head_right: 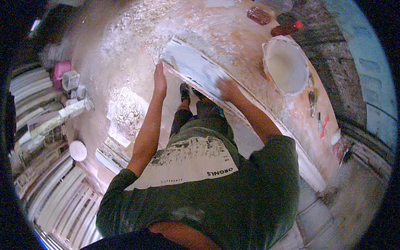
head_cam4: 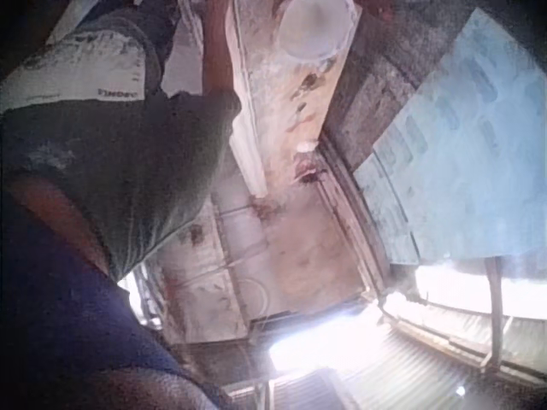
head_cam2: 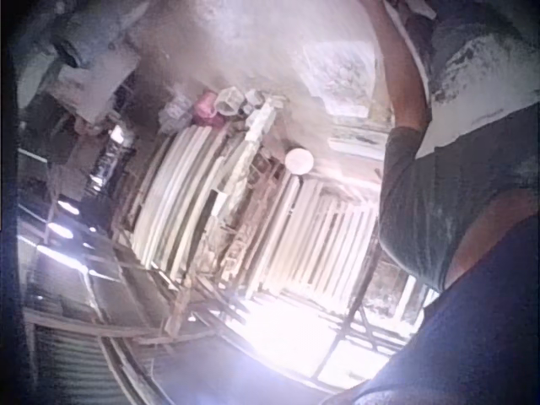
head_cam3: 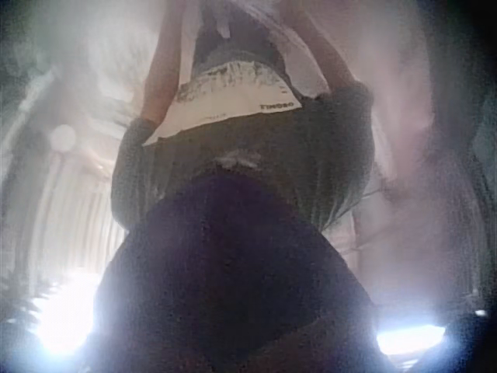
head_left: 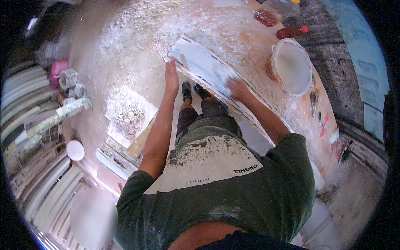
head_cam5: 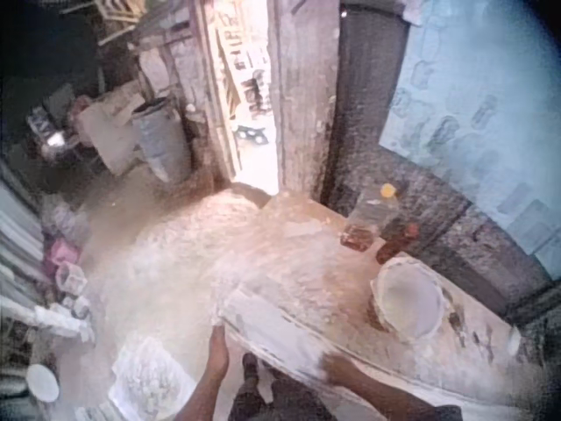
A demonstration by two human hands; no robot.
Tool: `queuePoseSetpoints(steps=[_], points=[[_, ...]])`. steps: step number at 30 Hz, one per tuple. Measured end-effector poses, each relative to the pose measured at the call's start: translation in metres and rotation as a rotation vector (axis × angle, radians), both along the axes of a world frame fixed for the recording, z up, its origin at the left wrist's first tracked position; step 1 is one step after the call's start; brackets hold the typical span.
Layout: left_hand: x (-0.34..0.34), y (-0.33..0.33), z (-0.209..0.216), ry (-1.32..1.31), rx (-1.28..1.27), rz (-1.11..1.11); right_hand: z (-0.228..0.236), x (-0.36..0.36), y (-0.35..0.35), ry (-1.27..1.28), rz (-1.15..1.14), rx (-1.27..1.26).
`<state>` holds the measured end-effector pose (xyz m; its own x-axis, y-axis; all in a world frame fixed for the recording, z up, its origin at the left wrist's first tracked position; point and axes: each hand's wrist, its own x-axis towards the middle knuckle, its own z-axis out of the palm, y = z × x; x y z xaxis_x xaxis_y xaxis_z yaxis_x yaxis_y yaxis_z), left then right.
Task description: The person applies a white filler paste to a long curved wooden frame using a cloth and hands. They repeatedly dip the cloth into a bucket of filler, spread it along the frame's grooves, and smooth the surface.
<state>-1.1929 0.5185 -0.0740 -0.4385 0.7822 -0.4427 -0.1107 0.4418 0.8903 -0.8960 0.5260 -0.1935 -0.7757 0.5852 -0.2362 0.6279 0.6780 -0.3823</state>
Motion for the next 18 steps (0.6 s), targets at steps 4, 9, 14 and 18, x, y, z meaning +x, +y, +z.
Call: queuePoseSetpoints(steps=[4, 9, 14, 18], points=[[-0.013, -0.015, -0.003, -0.054, -0.009, -0.076, 0.071, 0.063, -0.051, 0.145, -0.284, -0.07], [-0.013, -0.009, 0.002, -0.084, 0.015, -0.245, -0.012, 0.074, -0.067, 0.545, -0.779, 0.216], [-0.029, 0.009, 0.022, 0.047, -0.009, -0.371, -0.015, -0.083, -0.006, 0.991, -1.3, -0.187], [-0.041, 0.019, 0.02, -0.06, 0.069, -0.448, -0.02, -0.204, 0.055, 0.981, -1.192, 0.048]])
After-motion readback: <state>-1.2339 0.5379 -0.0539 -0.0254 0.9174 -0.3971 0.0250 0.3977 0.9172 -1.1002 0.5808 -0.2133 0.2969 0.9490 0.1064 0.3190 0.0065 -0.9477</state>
